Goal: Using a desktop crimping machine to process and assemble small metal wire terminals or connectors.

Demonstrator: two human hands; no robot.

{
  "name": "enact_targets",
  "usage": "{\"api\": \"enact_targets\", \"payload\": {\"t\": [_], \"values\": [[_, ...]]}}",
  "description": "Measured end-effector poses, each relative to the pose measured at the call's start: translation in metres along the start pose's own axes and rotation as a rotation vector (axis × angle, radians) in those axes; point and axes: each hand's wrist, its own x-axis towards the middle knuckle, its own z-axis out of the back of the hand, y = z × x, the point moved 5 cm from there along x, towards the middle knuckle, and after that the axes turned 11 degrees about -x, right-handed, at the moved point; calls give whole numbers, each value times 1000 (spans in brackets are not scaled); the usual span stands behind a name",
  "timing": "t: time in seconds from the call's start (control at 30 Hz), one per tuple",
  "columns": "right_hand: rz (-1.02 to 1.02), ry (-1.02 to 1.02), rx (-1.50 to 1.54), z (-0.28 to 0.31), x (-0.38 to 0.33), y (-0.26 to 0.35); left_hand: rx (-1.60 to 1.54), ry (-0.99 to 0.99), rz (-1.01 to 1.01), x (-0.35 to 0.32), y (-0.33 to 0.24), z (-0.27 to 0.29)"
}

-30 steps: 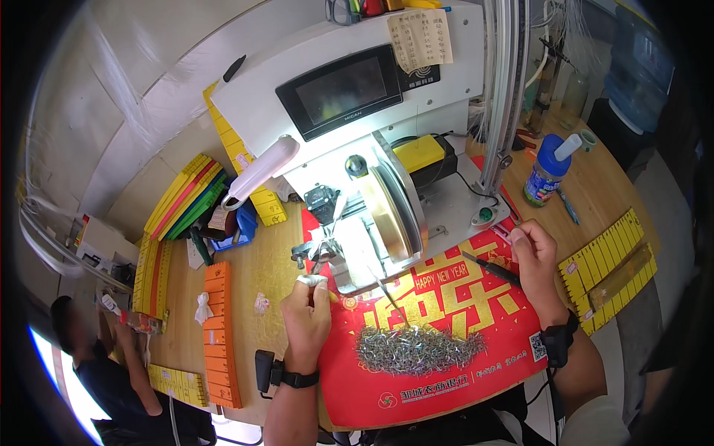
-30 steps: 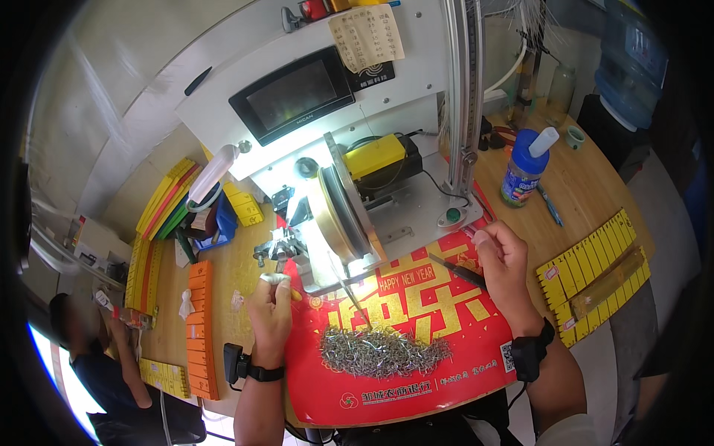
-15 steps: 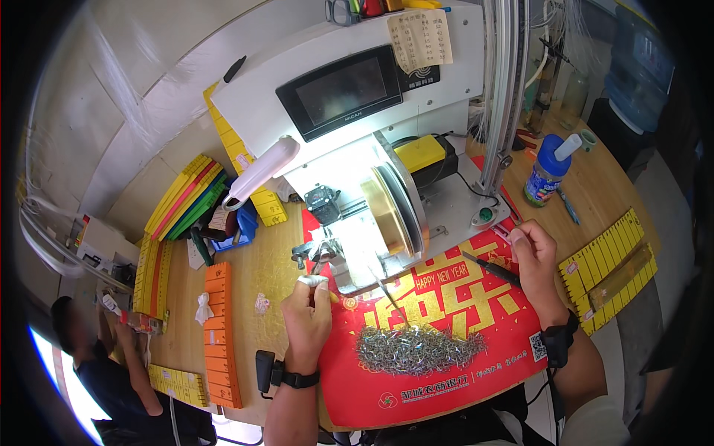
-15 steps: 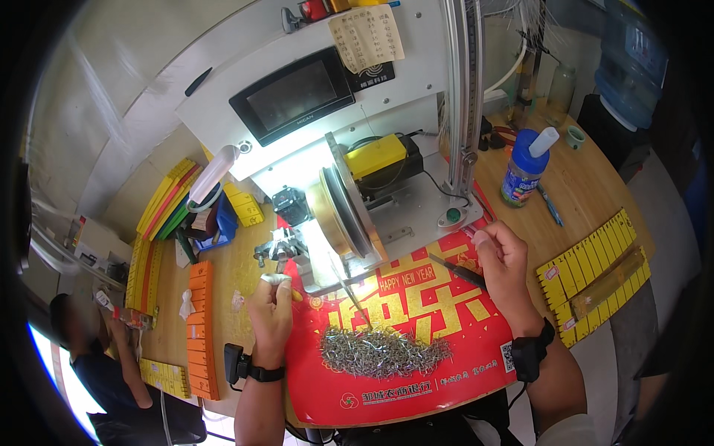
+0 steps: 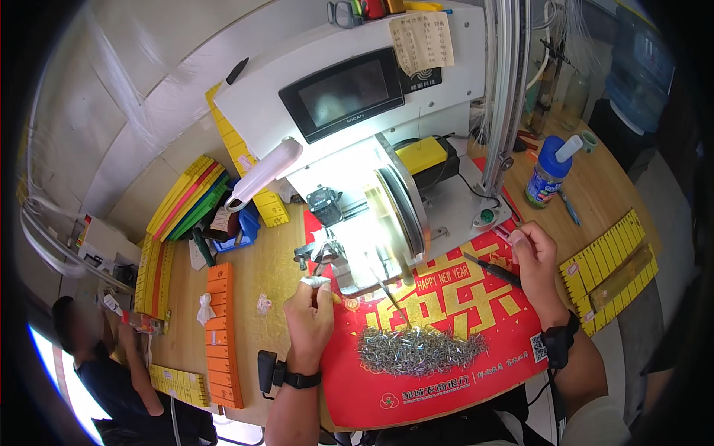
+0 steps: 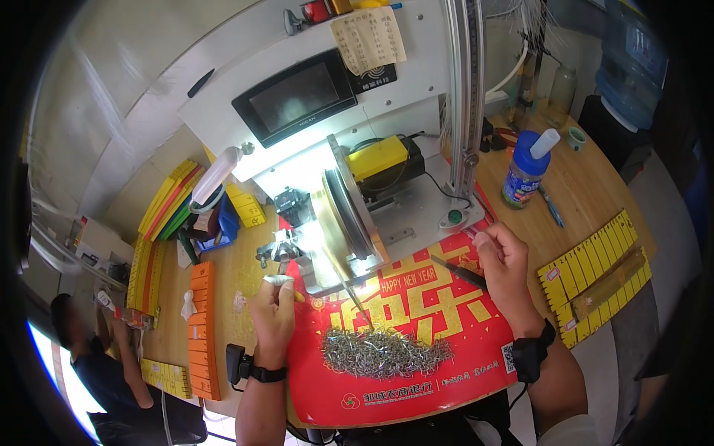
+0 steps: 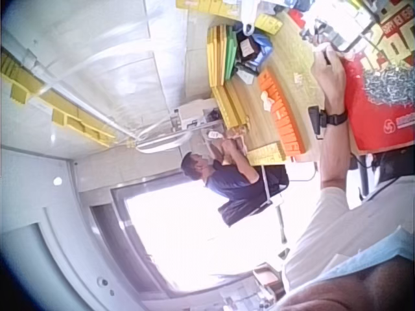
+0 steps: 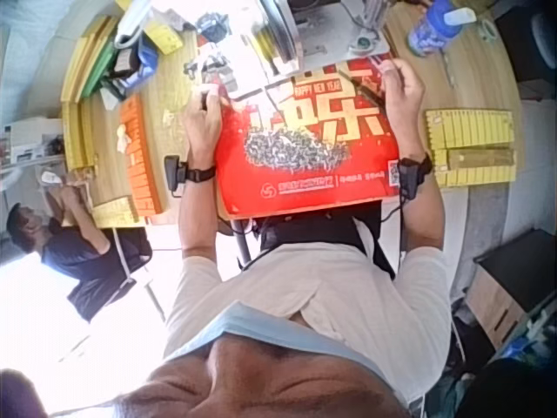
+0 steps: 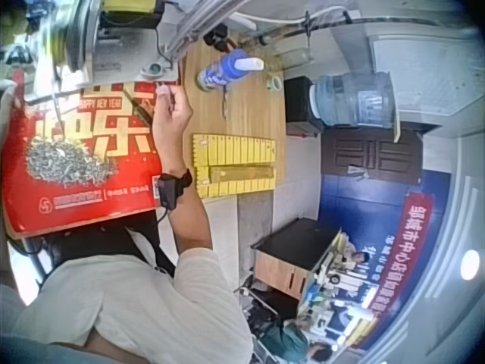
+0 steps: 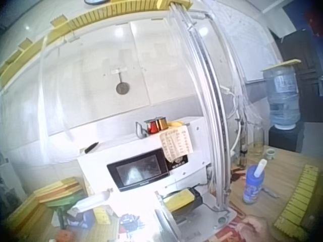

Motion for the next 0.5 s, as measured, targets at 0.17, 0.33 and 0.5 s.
{"api": "enact_targets", "payload": {"t": [0.17, 0.33, 0.5], "values": [[-7, 5, 4, 2, 0, 2, -3, 2, 3, -2, 3, -1], [-47, 40, 35, 15, -13, 14, 35, 33, -8, -4, 5, -4], [216, 195, -449, 33, -46, 48, 93, 44, -92, -3, -12, -1]]}}
